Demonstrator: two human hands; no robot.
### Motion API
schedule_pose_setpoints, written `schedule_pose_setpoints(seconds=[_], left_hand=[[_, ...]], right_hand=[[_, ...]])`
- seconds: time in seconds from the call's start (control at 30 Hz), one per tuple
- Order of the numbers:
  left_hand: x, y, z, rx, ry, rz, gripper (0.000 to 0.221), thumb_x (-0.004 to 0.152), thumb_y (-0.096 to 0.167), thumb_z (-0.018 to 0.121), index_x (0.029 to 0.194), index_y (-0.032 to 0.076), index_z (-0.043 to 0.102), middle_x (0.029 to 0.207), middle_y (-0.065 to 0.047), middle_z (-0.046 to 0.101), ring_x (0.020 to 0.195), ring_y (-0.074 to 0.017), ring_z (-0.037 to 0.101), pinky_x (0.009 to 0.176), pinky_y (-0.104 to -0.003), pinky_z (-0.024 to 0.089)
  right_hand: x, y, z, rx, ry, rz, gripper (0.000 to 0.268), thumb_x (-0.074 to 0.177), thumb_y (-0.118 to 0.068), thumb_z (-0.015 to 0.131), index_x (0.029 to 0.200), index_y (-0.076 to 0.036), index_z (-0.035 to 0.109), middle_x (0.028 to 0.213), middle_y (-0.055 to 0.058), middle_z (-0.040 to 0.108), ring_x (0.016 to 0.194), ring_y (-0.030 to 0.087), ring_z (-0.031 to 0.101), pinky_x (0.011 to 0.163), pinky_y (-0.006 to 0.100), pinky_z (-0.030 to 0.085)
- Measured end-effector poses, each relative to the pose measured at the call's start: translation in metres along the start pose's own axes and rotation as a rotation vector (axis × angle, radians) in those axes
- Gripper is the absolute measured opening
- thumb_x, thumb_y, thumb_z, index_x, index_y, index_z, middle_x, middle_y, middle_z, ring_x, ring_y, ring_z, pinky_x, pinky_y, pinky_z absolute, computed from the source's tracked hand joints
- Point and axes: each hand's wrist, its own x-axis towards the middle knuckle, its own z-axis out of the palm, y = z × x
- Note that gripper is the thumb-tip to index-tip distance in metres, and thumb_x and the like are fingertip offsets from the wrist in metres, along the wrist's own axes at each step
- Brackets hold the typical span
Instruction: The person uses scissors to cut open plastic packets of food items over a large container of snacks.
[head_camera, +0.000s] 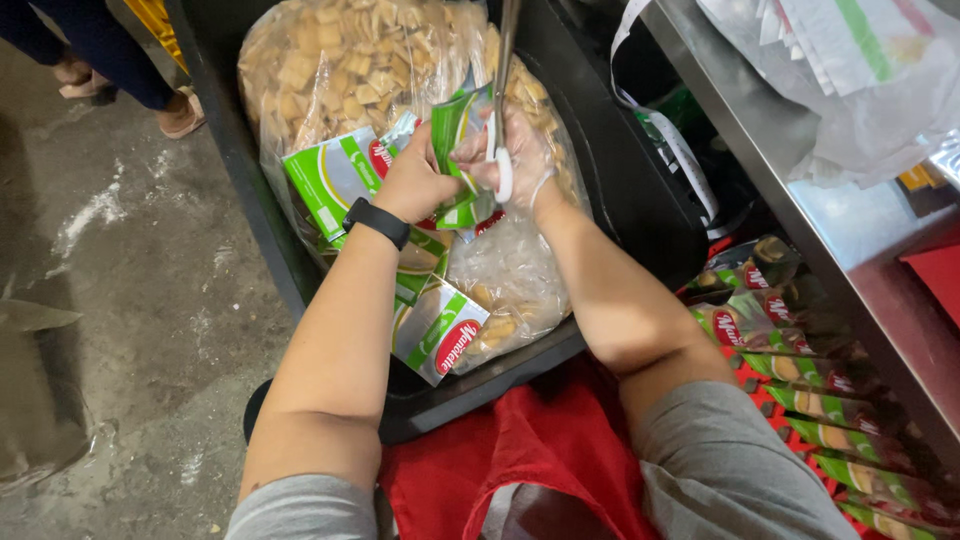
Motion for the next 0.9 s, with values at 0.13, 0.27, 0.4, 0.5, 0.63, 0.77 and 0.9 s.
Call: schedule_pose_setpoints(seconds=[0.13, 0.27, 0.4, 0.5, 0.63, 0.77, 0.9], left_hand=[[-0.001, -0.006, -0.005, 0.525, 0.072, 0.133, 0.058, 0.082, -0.004, 0.065, 0.138, 0.006, 0.057, 0.102, -0.02, 0.071, 0.09, -0.0285, 0.07, 0.08, -0.036, 0.055], [0.004, -0.026, -0.058, 0.702, 0.363, 0.308, 0.044, 0.098, -0.002, 0.065, 0.14, 0.009, 0.056, 0.101, -0.019, 0.072, 0.094, -0.0333, 0.069, 0.079, -0.04, 0.053], [-0.004, -0.018, -0.091, 0.347, 0.521, 0.205, 0.074, 0.077, -0.002, 0.074, 0.144, 0.005, 0.045, 0.079, -0.005, 0.063, 0.064, -0.0153, 0.053, 0.059, -0.029, 0.045], [-0.006, 0.001, -0.081, 0.277, 0.385, 0.24, 0.081, 0.071, -0.006, 0.08, 0.144, 0.006, 0.048, 0.083, 0.003, 0.051, 0.07, -0.007, 0.05, 0.062, -0.024, 0.046], [-0.018, 0.014, -0.076, 0.44, 0.212, 0.123, 0.066, 0.076, -0.003, 0.08, 0.136, 0.009, 0.057, 0.072, -0.001, 0.053, 0.065, -0.0107, 0.052, 0.06, -0.027, 0.043], [-0.014, -0.008, -0.088, 0.363, 0.114, 0.142, 0.057, 0.074, -0.005, 0.076, 0.128, 0.006, 0.06, 0.09, -0.001, 0.064, 0.079, -0.0121, 0.061, 0.07, -0.028, 0.05], [-0.009, -0.034, -0.103, 0.664, 0.103, -0.113, 0.039, 0.077, 0.006, 0.083, 0.112, 0.002, 0.066, 0.091, -0.007, 0.067, 0.084, -0.017, 0.065, 0.077, -0.033, 0.052]], right_hand=[[0.007, 0.026, -0.035, -0.004, -0.087, -0.108, 0.069, 0.079, 0.004, 0.082, 0.135, -0.01, 0.045, 0.092, 0.01, 0.065, 0.087, 0.024, 0.07, 0.076, 0.036, 0.061], [0.038, 0.03, -0.074, 0.084, 0.21, 0.034, 0.073, 0.079, -0.019, 0.09, 0.136, -0.004, 0.046, 0.084, 0.015, 0.065, 0.072, 0.027, 0.067, 0.061, 0.036, 0.058], [0.02, 0.033, -0.083, -1.111, 0.37, -0.116, 0.085, 0.075, -0.023, 0.089, 0.143, -0.008, 0.04, 0.108, 0.016, 0.07, 0.098, 0.03, 0.07, 0.086, 0.039, 0.057], [0.021, 0.039, -0.09, -1.35, 0.426, -0.088, 0.074, 0.081, -0.019, 0.082, 0.145, -0.01, 0.045, 0.121, 0.023, 0.067, 0.111, 0.039, 0.065, 0.094, 0.042, 0.052], [0.024, 0.043, -0.093, -1.302, 0.465, 0.12, 0.065, 0.089, -0.017, 0.071, 0.148, -0.01, 0.047, 0.126, 0.023, 0.067, 0.119, 0.038, 0.065, 0.099, 0.04, 0.052], [0.022, 0.037, -0.088, -1.052, 0.385, 0.092, 0.075, 0.075, -0.015, 0.081, 0.141, -0.005, 0.045, 0.121, 0.023, 0.067, 0.115, 0.033, 0.065, 0.098, 0.037, 0.051], [0.024, 0.049, -0.101, -1.004, 0.331, -0.053, 0.068, 0.08, -0.008, 0.076, 0.142, -0.005, 0.049, 0.12, 0.019, 0.067, 0.112, 0.029, 0.066, 0.097, 0.034, 0.052]])
